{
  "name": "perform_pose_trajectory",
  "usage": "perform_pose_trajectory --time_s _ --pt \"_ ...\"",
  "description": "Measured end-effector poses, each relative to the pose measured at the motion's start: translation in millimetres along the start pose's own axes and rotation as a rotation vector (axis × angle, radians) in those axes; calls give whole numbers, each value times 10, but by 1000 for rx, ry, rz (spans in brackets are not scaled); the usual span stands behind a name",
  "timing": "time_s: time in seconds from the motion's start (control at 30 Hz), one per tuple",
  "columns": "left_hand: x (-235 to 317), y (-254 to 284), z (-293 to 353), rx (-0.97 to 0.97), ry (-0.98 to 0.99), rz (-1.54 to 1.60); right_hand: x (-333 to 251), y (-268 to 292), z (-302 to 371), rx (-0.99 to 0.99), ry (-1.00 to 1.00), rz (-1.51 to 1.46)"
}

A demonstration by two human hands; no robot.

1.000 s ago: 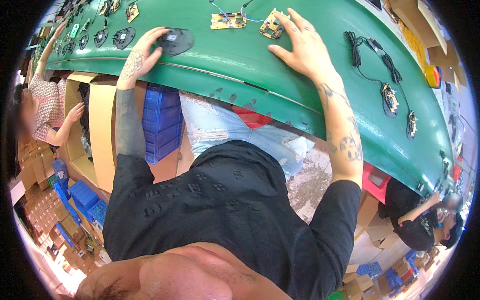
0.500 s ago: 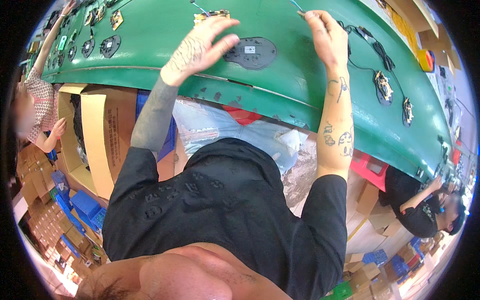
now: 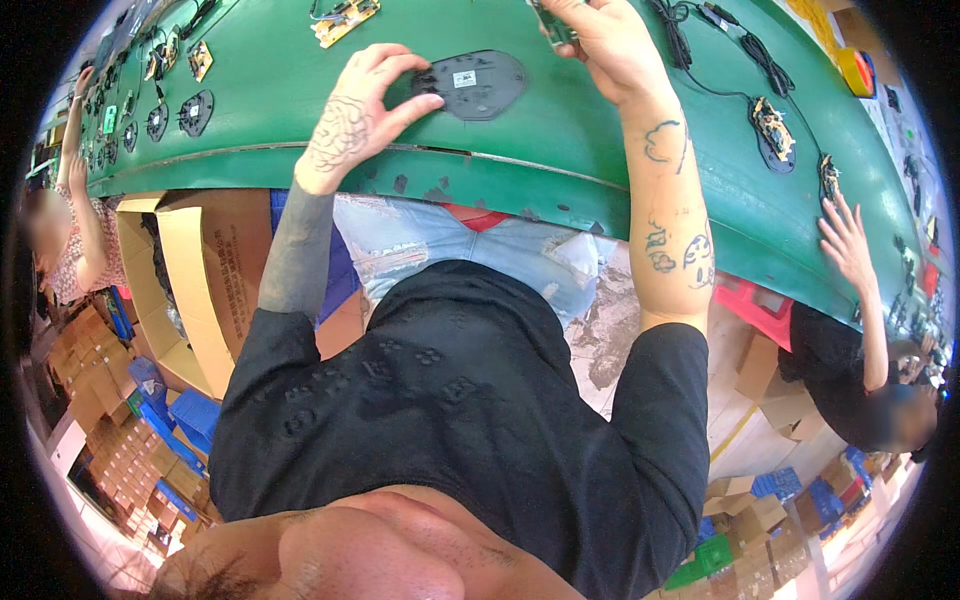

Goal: The person assembles computer mouse components on a conveyor line by picking up circuit boards with attached cables and mouse base plates, fitting each circuit board into a base plate by hand, and pressing them into place.

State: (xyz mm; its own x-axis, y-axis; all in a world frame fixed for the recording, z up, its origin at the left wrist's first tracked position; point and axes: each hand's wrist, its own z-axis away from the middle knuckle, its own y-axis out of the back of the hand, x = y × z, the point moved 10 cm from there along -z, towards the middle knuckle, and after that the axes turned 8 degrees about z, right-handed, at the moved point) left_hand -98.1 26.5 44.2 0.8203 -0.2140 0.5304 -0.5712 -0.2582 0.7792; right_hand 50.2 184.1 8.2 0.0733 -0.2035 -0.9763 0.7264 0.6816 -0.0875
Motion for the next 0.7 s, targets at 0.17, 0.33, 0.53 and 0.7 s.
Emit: perform_pose_trajectory --time_s 0.17,0.33,0.53,0.7 --pt "22 -66 -96 -10 -42 5 -141 -270 90 -129 5 -73" --pt "433 416 -392 323 -116 90 7 -251 90 -214 74 166" --pt "412 273 -454 163 -204 159 -37 -266 85 -259 44 15" --pt "-31 99 -301 22 -92 322 160 -193 -66 -180 5 334"
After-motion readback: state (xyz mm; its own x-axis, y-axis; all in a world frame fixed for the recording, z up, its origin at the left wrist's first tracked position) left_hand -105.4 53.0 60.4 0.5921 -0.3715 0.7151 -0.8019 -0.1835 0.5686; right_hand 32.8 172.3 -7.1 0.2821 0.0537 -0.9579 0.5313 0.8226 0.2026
